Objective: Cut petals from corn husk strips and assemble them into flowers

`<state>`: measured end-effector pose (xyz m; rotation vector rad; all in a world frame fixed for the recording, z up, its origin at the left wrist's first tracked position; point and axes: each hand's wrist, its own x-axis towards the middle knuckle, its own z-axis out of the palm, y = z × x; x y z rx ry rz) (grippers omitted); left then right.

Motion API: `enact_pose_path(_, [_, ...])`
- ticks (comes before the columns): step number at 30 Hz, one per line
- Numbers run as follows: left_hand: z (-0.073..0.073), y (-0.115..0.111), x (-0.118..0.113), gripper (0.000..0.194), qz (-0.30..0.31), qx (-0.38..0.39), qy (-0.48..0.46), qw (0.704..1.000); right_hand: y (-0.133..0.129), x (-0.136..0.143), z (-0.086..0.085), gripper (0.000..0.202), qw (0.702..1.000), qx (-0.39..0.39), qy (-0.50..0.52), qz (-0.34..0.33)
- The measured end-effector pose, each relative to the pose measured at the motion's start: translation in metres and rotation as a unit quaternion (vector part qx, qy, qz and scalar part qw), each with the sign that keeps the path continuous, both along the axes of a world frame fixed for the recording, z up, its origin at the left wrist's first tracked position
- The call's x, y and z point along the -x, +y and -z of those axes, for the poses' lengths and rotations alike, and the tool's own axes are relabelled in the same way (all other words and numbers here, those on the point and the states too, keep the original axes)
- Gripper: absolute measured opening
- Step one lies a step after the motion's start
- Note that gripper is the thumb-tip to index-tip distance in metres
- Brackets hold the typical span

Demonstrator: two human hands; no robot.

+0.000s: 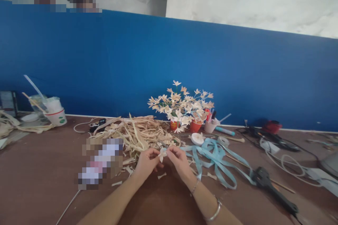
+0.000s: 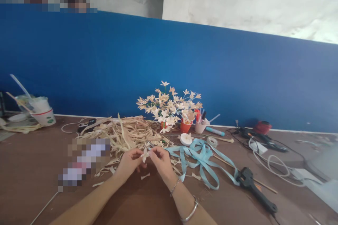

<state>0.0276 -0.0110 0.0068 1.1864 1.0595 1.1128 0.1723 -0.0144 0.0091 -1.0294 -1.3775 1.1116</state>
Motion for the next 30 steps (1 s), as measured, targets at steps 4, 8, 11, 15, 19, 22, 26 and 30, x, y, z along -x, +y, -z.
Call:
enact_pose_path(4, [-0.002, 0.000, -0.001, 0.018, 0.016, -0.001, -0.014, 1.000, 0.005, 0.000, 0.011, 0.022, 1.000, -0.007, -0.015, 0.024])
enact_pose_path(8, [-0.007, -0.002, -0.001, 0.023, 0.042, 0.028, -0.033, 0.998, 0.007, -0.001, 0.013, 0.021, 1.000, 0.003, -0.004, 0.021])
enact_pose_path(11, [-0.008, -0.003, 0.000, 0.028, 0.070, 0.034, -0.041, 0.996, 0.007, -0.001, 0.011, 0.018, 1.000, 0.005, -0.003, 0.027])
enact_pose_path(15, [-0.005, -0.001, 0.001, 0.033, 0.088, 0.049, -0.043, 0.994, 0.007, -0.001, 0.008, 0.016, 0.999, 0.016, -0.001, 0.028])
enact_pose_path(19, [-0.002, 0.000, 0.002, 0.038, 0.105, 0.063, -0.034, 0.992, 0.005, 0.000, 0.005, 0.019, 0.999, 0.044, 0.018, 0.000])
enact_pose_path(22, [-0.002, -0.001, 0.002, 0.039, 0.108, 0.060, -0.031, 0.992, 0.004, 0.001, 0.004, 0.020, 0.997, 0.061, 0.043, -0.014])
enact_pose_path(26, [-0.003, -0.002, 0.002, 0.035, 0.110, 0.052, -0.018, 0.992, 0.002, 0.003, 0.001, 0.017, 0.995, 0.074, 0.064, -0.027])
enact_pose_path(30, [-0.003, -0.003, 0.001, 0.030, 0.098, 0.028, -0.004, 0.995, 0.001, 0.002, -0.002, 0.015, 0.997, 0.060, 0.037, -0.024])
